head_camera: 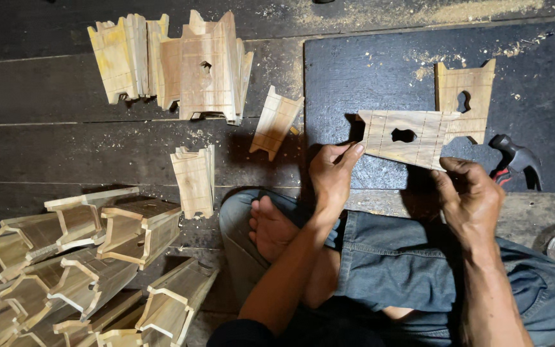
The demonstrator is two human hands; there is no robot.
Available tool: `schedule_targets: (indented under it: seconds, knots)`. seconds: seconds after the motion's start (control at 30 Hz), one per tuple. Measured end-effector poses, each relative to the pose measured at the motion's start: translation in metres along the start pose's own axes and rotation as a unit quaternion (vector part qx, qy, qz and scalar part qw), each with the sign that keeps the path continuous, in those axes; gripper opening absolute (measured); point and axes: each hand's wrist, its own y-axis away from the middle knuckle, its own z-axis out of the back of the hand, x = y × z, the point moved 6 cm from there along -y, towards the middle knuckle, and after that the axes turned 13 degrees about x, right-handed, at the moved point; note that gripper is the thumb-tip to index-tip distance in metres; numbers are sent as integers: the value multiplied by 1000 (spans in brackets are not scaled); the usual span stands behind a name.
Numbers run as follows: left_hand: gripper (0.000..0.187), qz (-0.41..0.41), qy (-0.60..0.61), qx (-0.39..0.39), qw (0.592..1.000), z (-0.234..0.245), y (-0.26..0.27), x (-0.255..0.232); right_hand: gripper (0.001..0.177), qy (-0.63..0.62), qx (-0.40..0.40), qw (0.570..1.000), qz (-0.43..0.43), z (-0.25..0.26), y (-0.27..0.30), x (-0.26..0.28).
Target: The person sits on the floor and uses a hammer to tap a small wooden piece with a cutout. They repeatedly tap the wood, rotate it, and inspect it while surrounded by other wooden pieces and tools.
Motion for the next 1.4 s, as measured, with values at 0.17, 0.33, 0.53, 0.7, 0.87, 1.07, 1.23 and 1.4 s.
schedule_targets:
  seconds: [0.17, 0.33, 0.53, 0.7, 0.87, 1.07, 1.23, 1.4]
  knots:
    - [29, -10, 3, -2, 1000, 1, 1, 2, 18, 75, 18, 994, 80, 2, -4, 33]
    - [25, -32, 72, 6, 997, -4, -6, 12, 20, 115, 9, 990, 85, -1, 1, 26]
    - [28, -17, 13, 14, 1000, -2, -5, 4, 12, 55, 0, 996, 71, 1, 3, 8]
    - [26, -32, 1, 6, 999, -3, -10, 11, 13, 68, -9, 997, 47, 1, 5, -1]
    - [31, -32, -54, 8, 998, 1, -8, 0, 14, 78, -14, 995, 56, 2, 4, 5]
    - [33, -35, -60, 17, 997, 3, -7, -1, 12, 70, -15, 996, 59, 2, 3, 7]
    - [24, -52, 0, 40, 998, 0, -7, 4, 12, 70, -7, 995, 69, 3, 1, 13]
    - [19, -43, 20, 42, 998, -1, -7, 5, 14, 85, -2, 993, 82, 3, -1, 15]
